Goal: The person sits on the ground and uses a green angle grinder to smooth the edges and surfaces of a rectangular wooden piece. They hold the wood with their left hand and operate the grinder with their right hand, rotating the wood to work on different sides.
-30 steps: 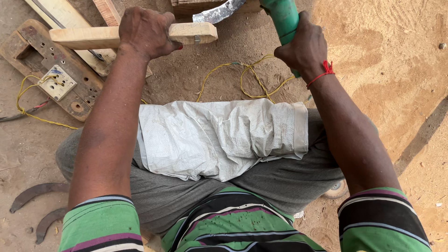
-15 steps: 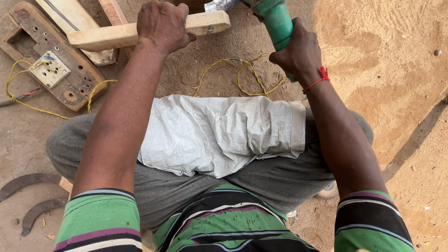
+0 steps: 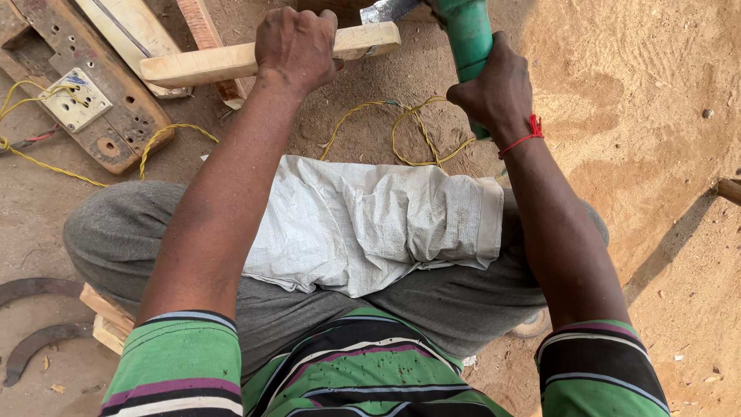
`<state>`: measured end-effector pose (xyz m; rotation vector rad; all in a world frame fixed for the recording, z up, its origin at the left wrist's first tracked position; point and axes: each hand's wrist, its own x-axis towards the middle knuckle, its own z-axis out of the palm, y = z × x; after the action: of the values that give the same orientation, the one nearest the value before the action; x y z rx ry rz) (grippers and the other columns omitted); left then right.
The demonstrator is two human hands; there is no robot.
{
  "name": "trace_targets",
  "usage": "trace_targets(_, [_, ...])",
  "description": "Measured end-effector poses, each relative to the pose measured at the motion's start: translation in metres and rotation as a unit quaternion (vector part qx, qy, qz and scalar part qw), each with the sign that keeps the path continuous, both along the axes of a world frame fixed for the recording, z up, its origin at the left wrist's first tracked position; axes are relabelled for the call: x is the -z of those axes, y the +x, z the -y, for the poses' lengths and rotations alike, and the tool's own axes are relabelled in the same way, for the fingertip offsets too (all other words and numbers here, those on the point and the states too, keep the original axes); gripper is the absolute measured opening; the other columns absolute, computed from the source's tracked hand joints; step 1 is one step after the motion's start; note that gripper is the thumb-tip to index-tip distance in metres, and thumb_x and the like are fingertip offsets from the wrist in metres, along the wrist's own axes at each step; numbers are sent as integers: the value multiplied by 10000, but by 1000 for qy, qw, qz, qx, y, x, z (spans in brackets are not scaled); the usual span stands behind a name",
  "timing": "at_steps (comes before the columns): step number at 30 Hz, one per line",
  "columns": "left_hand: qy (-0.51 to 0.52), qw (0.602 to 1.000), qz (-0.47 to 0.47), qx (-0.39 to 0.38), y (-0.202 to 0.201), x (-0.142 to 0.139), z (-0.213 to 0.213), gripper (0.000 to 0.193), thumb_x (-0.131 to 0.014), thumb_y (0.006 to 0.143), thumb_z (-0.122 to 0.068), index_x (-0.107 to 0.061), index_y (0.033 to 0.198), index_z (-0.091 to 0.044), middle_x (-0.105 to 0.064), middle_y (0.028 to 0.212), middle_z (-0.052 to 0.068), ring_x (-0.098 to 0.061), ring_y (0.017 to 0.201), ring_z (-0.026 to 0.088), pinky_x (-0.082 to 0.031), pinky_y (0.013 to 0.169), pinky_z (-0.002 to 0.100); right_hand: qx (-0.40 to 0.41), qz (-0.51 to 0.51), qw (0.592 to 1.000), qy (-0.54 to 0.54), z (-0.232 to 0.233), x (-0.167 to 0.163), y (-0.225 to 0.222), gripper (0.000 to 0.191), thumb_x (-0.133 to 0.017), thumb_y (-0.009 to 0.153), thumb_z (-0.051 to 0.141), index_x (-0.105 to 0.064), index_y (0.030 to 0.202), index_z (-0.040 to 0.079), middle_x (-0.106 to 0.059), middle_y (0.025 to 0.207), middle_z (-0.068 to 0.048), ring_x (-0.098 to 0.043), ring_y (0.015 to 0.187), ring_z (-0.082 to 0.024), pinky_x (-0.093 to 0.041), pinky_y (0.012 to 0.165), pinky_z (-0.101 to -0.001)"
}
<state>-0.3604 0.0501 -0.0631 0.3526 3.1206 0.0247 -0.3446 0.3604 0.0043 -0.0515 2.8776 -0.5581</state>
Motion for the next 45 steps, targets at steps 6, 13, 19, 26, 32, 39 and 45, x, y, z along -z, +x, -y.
trace_targets(6, [-18, 997, -75, 13, 13, 11, -6, 268, -834, 829, -294, -661, 919, -109, -705, 831, 121, -719, 807, 247, -605, 627, 401, -39, 2, 999, -10, 4, -3, 5, 618, -854, 634, 185, -571, 1144, -21, -729, 892, -218, -748, 755, -356, -638, 719, -480])
trace_targets(13, [-21, 996, -90, 18, 15, 17, -11, 110, -731, 935, -149, -642, 921, -87, -676, 803, 138, -690, 755, 242, -553, 625, 396, -23, -7, 1000, -15, 9, -5, 9, 599, -872, 601, 180, -603, 1098, -18, -732, 904, -226, -746, 782, -369, -617, 737, -473])
trace_targets(19, [-47, 989, -139, 23, 21, 18, -16, 97, -703, 874, -177, -637, 905, -112, -667, 777, 98, -689, 738, 226, -550, 618, 377, 11, 1, 999, -36, 10, -3, 7, 635, -887, 615, 204, -578, 1120, -27, -729, 948, -225, -761, 809, -338, -643, 737, -452])
trace_targets(26, [-50, 992, -112, 20, 23, 16, -19, 90, -678, 948, -160, -640, 912, -87, -658, 764, 107, -687, 716, 220, -552, 606, 378, -1, 21, 1000, -18, 13, 0, 9, 646, -872, 610, 188, -592, 1158, -11, -740, 912, -214, -757, 773, -333, -640, 726, -453])
trace_targets(32, [-49, 988, -142, 21, 24, 15, -17, 88, -685, 924, -172, -645, 921, -94, -664, 779, 106, -692, 738, 226, -557, 625, 381, 0, 19, 999, -28, 16, -5, 11, 657, -868, 603, 165, -585, 1168, -15, -729, 905, -211, -755, 751, -328, -641, 705, -450])
trace_targets(39, [-51, 987, -149, 28, 24, 18, -18, 79, -694, 920, -163, -643, 926, -104, -668, 793, 92, -687, 752, 221, -551, 632, 379, 5, 12, 999, -44, 20, -8, 12, 645, -880, 621, 169, -567, 1138, -54, -726, 917, -224, -755, 760, -323, -650, 699, -435])
trace_targets(45, [-54, 988, -145, 26, 23, 18, -16, 76, -677, 942, -164, -645, 930, -96, -674, 787, 104, -692, 751, 230, -556, 635, 379, -1, 41, 998, -42, 21, -11, 10, 643, -858, 633, 175, -567, 1166, -34, -719, 932, -222, -758, 741, -332, -657, 692, -430])
